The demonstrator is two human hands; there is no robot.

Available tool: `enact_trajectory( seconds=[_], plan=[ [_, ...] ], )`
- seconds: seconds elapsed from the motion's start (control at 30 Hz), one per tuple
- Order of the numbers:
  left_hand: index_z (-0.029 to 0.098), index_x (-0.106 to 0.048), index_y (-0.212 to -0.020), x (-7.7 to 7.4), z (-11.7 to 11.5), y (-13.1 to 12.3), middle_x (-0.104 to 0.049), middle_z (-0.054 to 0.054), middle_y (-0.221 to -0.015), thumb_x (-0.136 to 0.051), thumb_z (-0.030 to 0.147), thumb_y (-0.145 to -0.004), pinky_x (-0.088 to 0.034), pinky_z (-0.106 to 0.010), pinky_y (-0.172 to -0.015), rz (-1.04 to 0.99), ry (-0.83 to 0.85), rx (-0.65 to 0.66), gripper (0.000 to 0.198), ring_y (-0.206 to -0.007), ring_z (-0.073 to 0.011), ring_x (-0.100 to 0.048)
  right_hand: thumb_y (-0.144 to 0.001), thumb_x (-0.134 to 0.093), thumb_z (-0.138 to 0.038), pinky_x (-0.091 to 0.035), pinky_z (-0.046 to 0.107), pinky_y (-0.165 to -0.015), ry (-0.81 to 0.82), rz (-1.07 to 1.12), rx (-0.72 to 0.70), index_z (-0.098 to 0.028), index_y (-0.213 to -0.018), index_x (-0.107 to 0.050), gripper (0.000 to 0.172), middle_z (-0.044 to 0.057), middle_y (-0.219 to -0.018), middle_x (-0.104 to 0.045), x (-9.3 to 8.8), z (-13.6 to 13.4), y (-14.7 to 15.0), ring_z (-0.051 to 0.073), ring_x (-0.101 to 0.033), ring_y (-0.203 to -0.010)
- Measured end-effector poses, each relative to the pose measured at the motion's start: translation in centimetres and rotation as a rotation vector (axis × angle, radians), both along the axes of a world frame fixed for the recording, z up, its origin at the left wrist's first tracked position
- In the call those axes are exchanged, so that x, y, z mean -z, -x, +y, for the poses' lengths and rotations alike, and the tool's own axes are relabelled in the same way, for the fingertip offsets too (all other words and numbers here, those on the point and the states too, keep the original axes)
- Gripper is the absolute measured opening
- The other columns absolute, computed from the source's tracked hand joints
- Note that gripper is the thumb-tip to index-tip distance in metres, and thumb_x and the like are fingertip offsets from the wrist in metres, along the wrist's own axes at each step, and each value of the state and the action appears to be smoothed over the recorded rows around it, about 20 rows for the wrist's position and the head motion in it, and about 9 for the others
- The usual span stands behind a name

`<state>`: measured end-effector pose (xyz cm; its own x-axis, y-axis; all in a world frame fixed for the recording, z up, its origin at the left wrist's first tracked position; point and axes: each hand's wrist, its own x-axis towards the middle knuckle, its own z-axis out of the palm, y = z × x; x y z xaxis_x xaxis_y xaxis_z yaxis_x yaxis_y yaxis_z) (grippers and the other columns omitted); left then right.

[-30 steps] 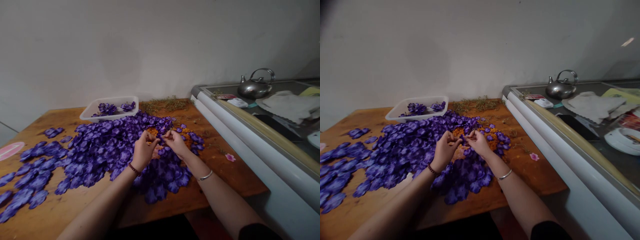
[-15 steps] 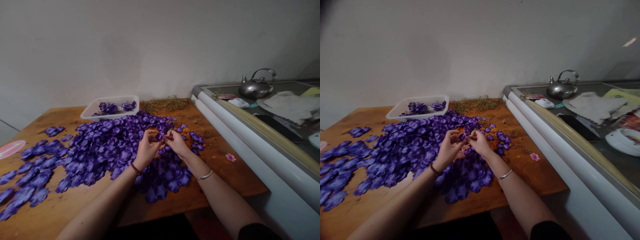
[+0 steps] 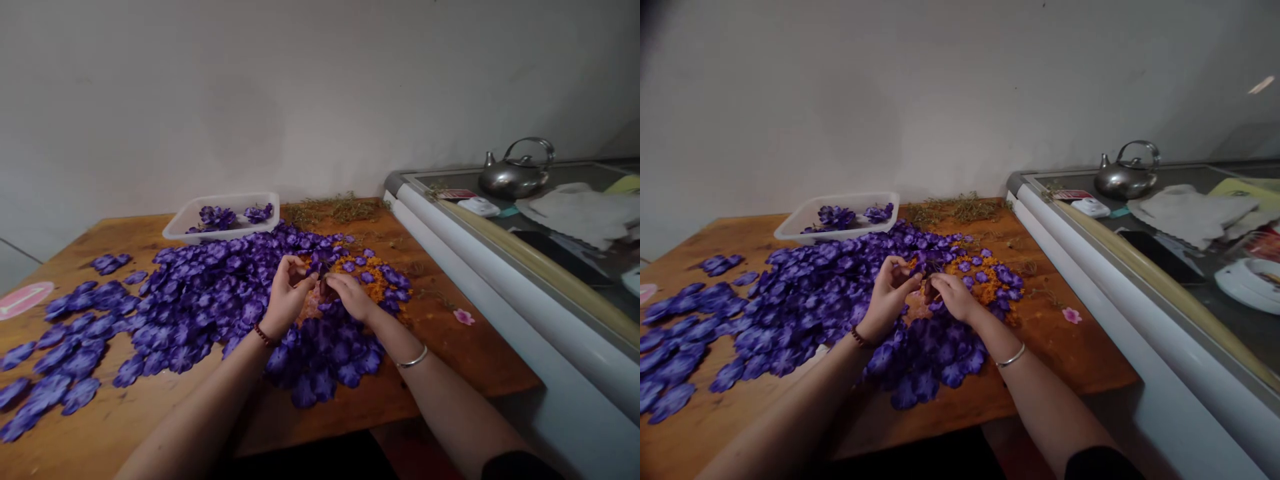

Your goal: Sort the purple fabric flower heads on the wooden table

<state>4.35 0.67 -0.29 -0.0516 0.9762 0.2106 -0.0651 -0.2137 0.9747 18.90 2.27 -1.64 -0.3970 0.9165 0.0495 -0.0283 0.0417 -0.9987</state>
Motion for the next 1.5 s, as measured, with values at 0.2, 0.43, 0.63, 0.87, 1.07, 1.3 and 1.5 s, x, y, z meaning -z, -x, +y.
enact_trajectory(
  seconds=[0.2, 0.43, 0.63, 0.87, 1.07, 1.3, 1.5],
  plan=[
    [0.021, -0.041, -0.081, -0.2, -0.3, -0.1, -0.045, 0.005, -0.073, -0.065, 0.026, -0.07, -0.042, -0.018, -0.059, 0.024, -0.014, 0.074, 0.027, -0.064, -0.007, -0.047, -0.076, -0.054, -0.059, -0.051, 0.031, -0.06, 0.007, 0.031, -0.009, -0.024, -0.062, -0.057, 0.038, 0.001, -0.059, -0.06, 0.1, -0.2, 0.0, 0.016, -0.058, -0.057],
    [0.021, -0.039, -0.077, -0.1, -0.3, -0.1, -0.042, 0.005, -0.068, -0.063, 0.026, -0.072, -0.04, -0.019, -0.057, 0.078, -0.027, 0.065, 0.025, -0.061, -0.0082, -0.045, -0.075, -0.053, -0.067, -0.049, 0.03, -0.06, -0.055, -0.027, 0.015, -0.023, -0.059, -0.056, 0.047, 0.0, -0.057, -0.059, 0.1, -0.3, 0.1, 0.016, -0.057, -0.057],
    [0.02, -0.039, -0.074, -0.1, -0.5, -0.2, -0.039, 0.006, -0.066, -0.062, 0.025, -0.073, -0.037, -0.019, -0.055, 0.059, -0.052, 0.028, 0.024, -0.058, -0.0072, -0.041, -0.073, -0.053, -0.07, -0.049, 0.03, -0.059, -0.039, -0.006, -0.002, -0.023, -0.06, -0.055, 0.049, 0.0, -0.055, -0.058, -0.5, -0.7, 0.3, 0.015, -0.056, -0.054],
    [0.02, -0.038, -0.074, -0.1, -0.5, -0.4, -0.039, 0.006, -0.066, -0.063, 0.027, -0.073, -0.038, -0.019, -0.056, 0.057, -0.059, -0.001, 0.026, -0.058, -0.0071, -0.041, -0.073, -0.05, -0.072, -0.049, 0.03, -0.057, -0.035, -0.005, -0.007, -0.023, -0.063, -0.054, 0.051, -0.001, -0.055, -0.058, -0.3, -0.7, 0.5, 0.015, -0.057, -0.053],
    [0.021, -0.038, -0.075, -0.4, -0.7, -0.3, -0.039, 0.006, -0.066, -0.06, 0.026, -0.074, -0.036, -0.019, -0.055, 0.117, -0.042, 0.038, 0.023, -0.058, -0.0078, -0.041, -0.076, -0.048, -0.071, -0.048, 0.03, -0.056, -0.079, -0.029, 0.012, -0.023, -0.062, -0.053, 0.051, 0.0, -0.056, -0.058, -0.3, -0.9, 0.5, 0.016, -0.056, -0.054],
    [0.021, -0.038, -0.074, 0.0, -0.8, -0.3, -0.041, 0.005, -0.066, -0.056, 0.027, -0.078, -0.037, -0.02, -0.054, 0.252, -0.062, 0.033, 0.019, -0.06, -0.0096, -0.044, -0.081, -0.047, -0.065, -0.043, 0.03, -0.056, -0.184, -0.144, 0.088, -0.022, -0.062, -0.053, 0.047, 0.002, -0.06, -0.059, 0.0, -1.0, 0.4, 0.017, -0.054, -0.057],
    [0.02, -0.043, -0.077, 0.2, -0.4, -0.3, -0.049, 0.004, -0.071, -0.061, 0.029, -0.076, -0.042, -0.02, -0.06, 0.273, -0.04, -0.005, 0.02, -0.066, -0.0097, -0.051, -0.082, -0.046, -0.064, -0.045, 0.031, -0.057, -0.119, -0.089, 0.036, -0.023, -0.063, -0.052, 0.046, 0.0, -0.057, -0.058, -0.1, -0.6, 0.2, 0.017, -0.056, -0.054]
  ],
)
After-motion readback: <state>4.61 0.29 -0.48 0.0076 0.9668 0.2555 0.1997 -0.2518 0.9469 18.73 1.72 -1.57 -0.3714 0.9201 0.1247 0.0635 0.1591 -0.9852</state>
